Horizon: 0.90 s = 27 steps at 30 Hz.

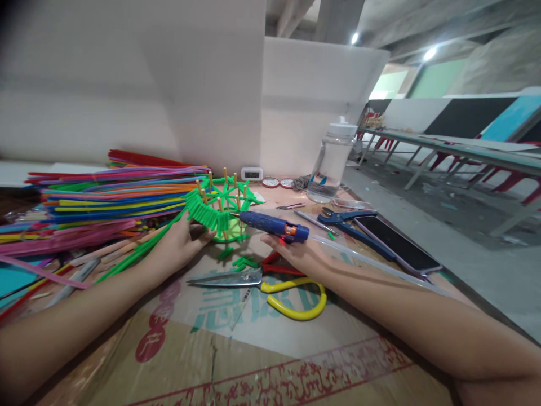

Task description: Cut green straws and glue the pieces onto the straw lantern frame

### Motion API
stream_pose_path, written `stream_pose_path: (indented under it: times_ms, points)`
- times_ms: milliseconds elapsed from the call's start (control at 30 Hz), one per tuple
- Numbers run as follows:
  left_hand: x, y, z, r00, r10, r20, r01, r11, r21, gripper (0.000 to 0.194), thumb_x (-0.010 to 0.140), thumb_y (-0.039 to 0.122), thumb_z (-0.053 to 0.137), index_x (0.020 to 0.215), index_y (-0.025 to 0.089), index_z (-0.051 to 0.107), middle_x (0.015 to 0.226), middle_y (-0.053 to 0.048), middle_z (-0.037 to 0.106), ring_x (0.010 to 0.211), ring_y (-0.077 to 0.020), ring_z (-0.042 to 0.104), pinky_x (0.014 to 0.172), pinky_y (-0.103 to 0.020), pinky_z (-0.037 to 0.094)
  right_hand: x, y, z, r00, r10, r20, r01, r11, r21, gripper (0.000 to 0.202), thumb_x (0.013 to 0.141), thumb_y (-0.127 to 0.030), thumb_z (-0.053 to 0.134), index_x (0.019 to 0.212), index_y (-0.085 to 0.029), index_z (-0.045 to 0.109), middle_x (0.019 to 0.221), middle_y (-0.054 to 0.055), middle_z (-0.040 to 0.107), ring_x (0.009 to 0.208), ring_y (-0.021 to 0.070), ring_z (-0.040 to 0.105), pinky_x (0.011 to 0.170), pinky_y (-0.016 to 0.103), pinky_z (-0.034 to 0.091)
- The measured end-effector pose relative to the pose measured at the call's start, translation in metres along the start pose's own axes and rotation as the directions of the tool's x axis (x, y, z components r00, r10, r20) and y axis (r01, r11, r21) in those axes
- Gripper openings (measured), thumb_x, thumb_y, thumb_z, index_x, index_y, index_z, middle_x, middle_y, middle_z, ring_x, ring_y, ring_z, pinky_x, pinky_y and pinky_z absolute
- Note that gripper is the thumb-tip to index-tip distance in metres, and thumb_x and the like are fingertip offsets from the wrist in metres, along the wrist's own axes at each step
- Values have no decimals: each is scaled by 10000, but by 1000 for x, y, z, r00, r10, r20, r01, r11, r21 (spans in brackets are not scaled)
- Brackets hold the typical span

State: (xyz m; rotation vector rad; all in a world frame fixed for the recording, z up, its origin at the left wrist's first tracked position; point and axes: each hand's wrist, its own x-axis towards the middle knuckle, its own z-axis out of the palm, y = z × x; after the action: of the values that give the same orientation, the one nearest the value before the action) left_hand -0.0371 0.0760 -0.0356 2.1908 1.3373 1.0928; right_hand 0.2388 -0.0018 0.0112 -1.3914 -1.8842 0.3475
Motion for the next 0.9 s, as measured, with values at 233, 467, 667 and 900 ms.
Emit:
stream_pose_path:
  times_ms: [233, 467, 667, 900]
  points:
    - [0, -3, 2, 1000, 0, -9, 0, 1000, -3, 333, 808, 393, 641, 1066, 221, 519, 923, -62, 694, 910, -259, 681, 811, -392, 519, 0, -3, -1, 999, 36, -29, -35, 999, 36, 320, 803, -557, 570, 717, -249, 562, 704, 41, 642, 688, 253, 620, 678, 400, 546]
    - [0, -5, 1, 1000, 9, -3, -9, 1000, 1, 346, 809, 403, 639, 1076, 214, 525, 938, -69, 697, 925, -266, 679, 824, -398, 520, 0, 0, 1, 998, 57, -32, -57, 998, 7, 362, 785, -593, 566, 696, -242, 573, 674, 35, 645, 682, 251, 628, 694, 405, 551]
    - [1, -2, 1, 1000, -6, 2, 6, 1000, 0, 310, 821, 433, 621, 1030, 218, 540, 975, -73, 698, 944, -269, 675, 826, -402, 524, 0, -1, 1, 995, 101, -16, -101, 995, -10, 378, 769, -608, 563, 706, -236, 578, 705, 41, 655, 718, 257, 632, 722, 411, 544]
    - [1, -3, 1, 1000, -14, 13, 14, 1000, -6, 312, 814, 441, 622, 1020, 218, 549, 957, -72, 700, 939, -272, 674, 813, -401, 526, 1, -2, 2, 993, 117, -14, -117, 993, -4, 391, 762, -618, 557, 778, -231, 602, 786, 54, 674, 787, 273, 643, 766, 428, 543]
